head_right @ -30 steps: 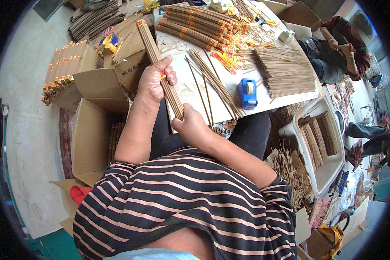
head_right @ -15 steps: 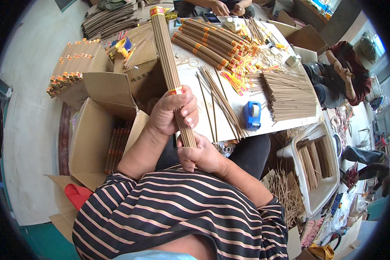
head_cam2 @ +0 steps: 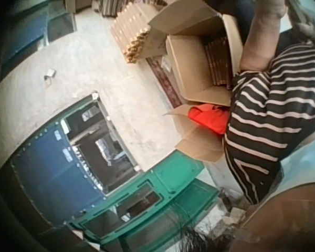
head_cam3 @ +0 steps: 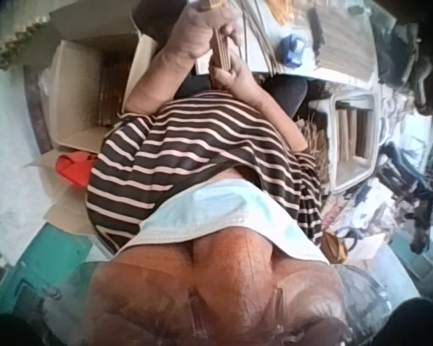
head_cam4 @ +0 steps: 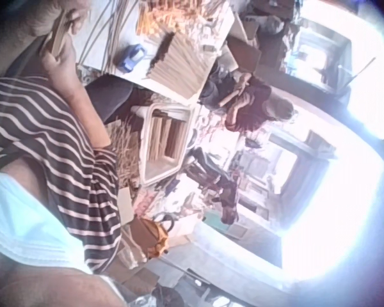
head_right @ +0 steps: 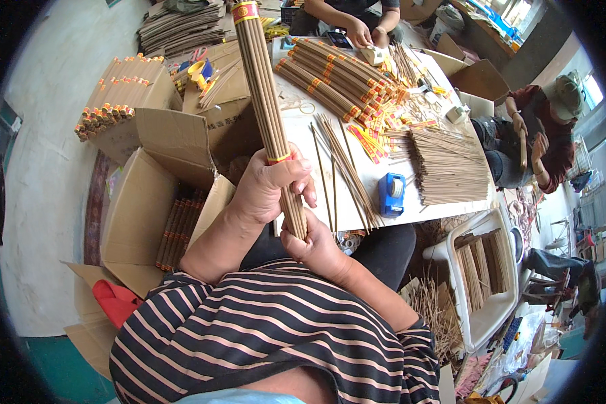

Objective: The person gathers bundles of incense sticks, aligns them, and wraps a paper label around the middle using a tape dispenser. The finished bundles are placed into a cardboard box. The person repeats this process for multiple bundles.

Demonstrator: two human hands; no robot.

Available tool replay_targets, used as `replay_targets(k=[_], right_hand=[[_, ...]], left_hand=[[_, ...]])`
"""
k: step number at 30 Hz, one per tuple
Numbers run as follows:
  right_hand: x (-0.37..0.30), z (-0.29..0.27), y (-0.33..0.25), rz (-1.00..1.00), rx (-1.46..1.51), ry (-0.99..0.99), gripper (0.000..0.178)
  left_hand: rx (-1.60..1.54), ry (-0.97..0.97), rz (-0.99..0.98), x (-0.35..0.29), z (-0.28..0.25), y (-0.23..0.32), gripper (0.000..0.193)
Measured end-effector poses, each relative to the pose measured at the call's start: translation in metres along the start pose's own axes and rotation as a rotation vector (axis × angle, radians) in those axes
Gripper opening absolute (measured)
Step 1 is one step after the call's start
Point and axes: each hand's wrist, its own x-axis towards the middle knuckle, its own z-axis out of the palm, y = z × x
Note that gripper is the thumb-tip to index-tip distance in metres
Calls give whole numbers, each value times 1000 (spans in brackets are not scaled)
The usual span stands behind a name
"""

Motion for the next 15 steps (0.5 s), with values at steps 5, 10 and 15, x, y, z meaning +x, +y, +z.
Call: replay_targets(k=[5, 10, 15], right_hand=[[-5, -3, -11, 200, 343, -177, 15], [-8, -1, -12, 230, 380, -185, 15], [-5, 5, -8, 69, 43, -21, 14]], left_hand=[[-106, -106, -46, 2, -4, 3, 17], [-128, -117, -71, 1, 0, 8, 18], [-55, -83, 6, 0, 0, 10, 18]])
